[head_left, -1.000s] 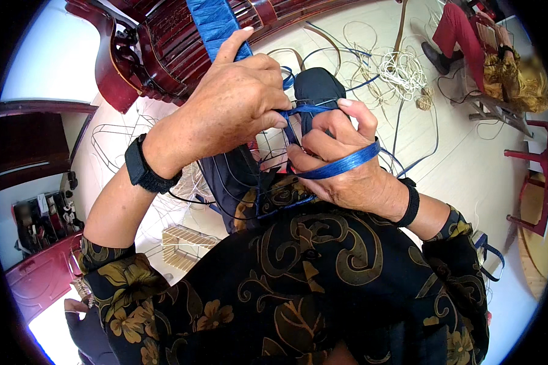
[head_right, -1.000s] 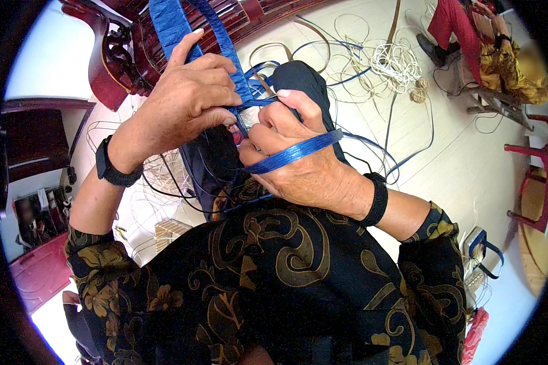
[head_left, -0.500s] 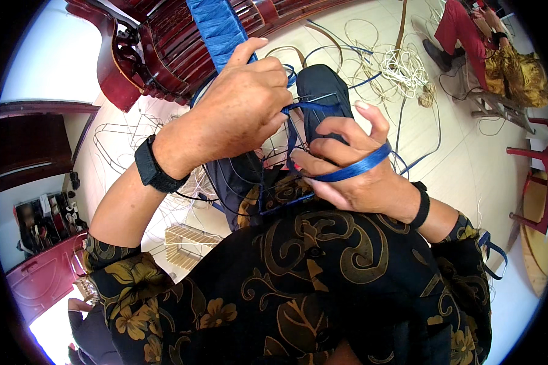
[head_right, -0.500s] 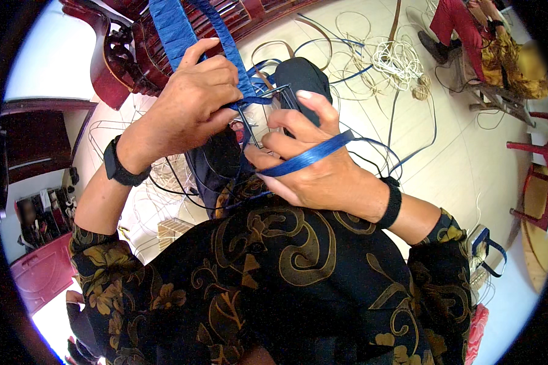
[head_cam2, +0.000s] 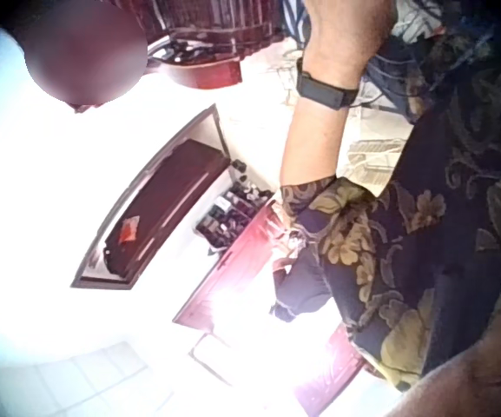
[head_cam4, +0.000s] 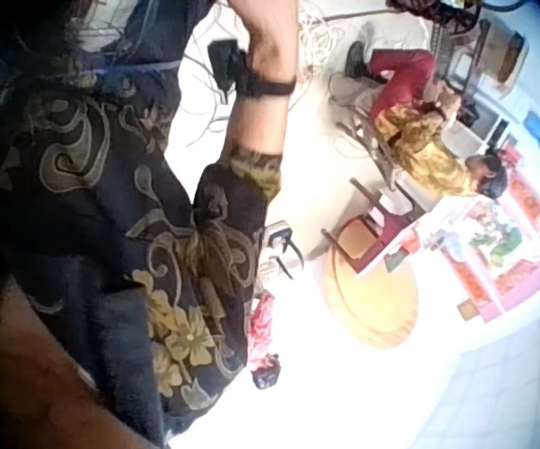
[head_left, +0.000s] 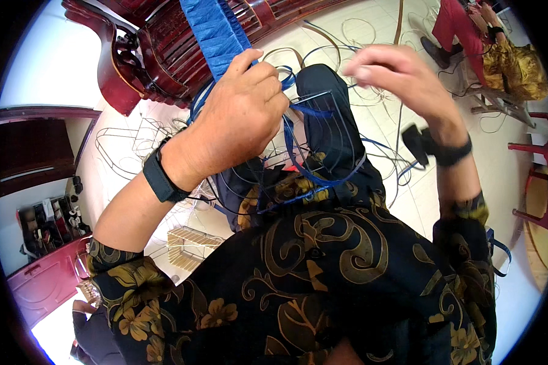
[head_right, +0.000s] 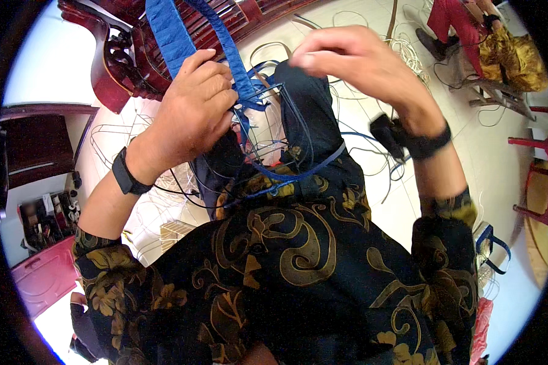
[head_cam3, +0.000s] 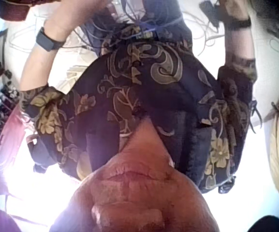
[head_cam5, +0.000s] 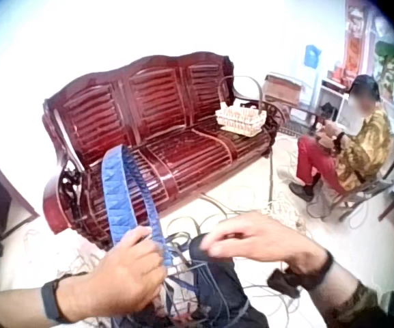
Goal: The person weaves blue plastic straps through a wire basket frame by hand, pulling the straps tight and tucking the ends into the mesh.
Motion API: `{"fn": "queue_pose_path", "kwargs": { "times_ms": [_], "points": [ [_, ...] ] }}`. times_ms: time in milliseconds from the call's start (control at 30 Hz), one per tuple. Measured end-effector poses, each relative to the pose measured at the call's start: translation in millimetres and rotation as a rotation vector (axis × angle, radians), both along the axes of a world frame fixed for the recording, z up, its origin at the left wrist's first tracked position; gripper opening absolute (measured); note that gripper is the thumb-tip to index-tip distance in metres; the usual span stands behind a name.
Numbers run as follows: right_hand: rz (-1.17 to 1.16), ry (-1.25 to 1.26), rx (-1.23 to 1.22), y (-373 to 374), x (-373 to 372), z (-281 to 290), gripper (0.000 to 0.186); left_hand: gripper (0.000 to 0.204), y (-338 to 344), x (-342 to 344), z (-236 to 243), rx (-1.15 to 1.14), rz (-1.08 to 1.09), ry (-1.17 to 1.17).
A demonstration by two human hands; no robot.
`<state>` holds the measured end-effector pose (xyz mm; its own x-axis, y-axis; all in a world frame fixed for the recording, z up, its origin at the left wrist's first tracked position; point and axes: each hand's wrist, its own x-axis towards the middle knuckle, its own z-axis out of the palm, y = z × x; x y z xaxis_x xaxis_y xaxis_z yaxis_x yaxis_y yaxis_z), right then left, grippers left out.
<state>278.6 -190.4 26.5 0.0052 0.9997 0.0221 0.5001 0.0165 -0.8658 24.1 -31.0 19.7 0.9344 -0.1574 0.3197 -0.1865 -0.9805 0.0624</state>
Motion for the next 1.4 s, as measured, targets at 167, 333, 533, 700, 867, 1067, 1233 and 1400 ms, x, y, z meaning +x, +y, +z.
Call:
{"fn": "queue_pose_path", "kwargs": {
  "times_ms": [167, 333, 533, 700, 867, 1067, 1233, 1400],
  "points": [
    [0.469, 0.294, -0.256, 76.2, -22.6, -27.9, 0.029, 0.027, -4.2, -1.1, -6.5, 0.032, 0.032, -0.094],
    [0.803, 0.558, -0.557, 122.4, -30.1, -66.2, 0.035, 0.036, -7.7, -4.8, -1.1, 0.01, 0.094, -0.159],
    [1.034, 0.795, -0.726, 137.1, -41.3, -88.2, 0.041, 0.045, -11.5, -3.6, 2.9, 0.062, 0.109, -0.171],
    [1.069, 0.689, -0.784, 139.9, -48.0, -84.9, 0.038, 0.052, -13.3, -5.9, 2.6, 0.033, 0.126, -0.161],
    [1.017, 0.956, -0.778, 140.9, -42.2, -117.4, 0.027, 0.06, -11.7, -9.8, 5.6, 0.077, 0.163, -0.105],
    [1.0, 0.845, -0.699, 138.2, -33.3, -101.5, 0.028, 0.059, -18.4, -42.0, 43.2, -0.336, 0.524, -0.059],
    [1.021, 0.805, -0.58, 136.2, -36.4, -105.4, 0.037, 0.04, -18.8, -72.2, 27.8, -0.78, 0.875, -0.014],
    [1.058, 0.697, -0.506, 135.9, -33.3, -92.7, 0.034, 0.024, -29.1, -70.7, 7.0, -1.355, 0.912, 0.043]
  ]
}}
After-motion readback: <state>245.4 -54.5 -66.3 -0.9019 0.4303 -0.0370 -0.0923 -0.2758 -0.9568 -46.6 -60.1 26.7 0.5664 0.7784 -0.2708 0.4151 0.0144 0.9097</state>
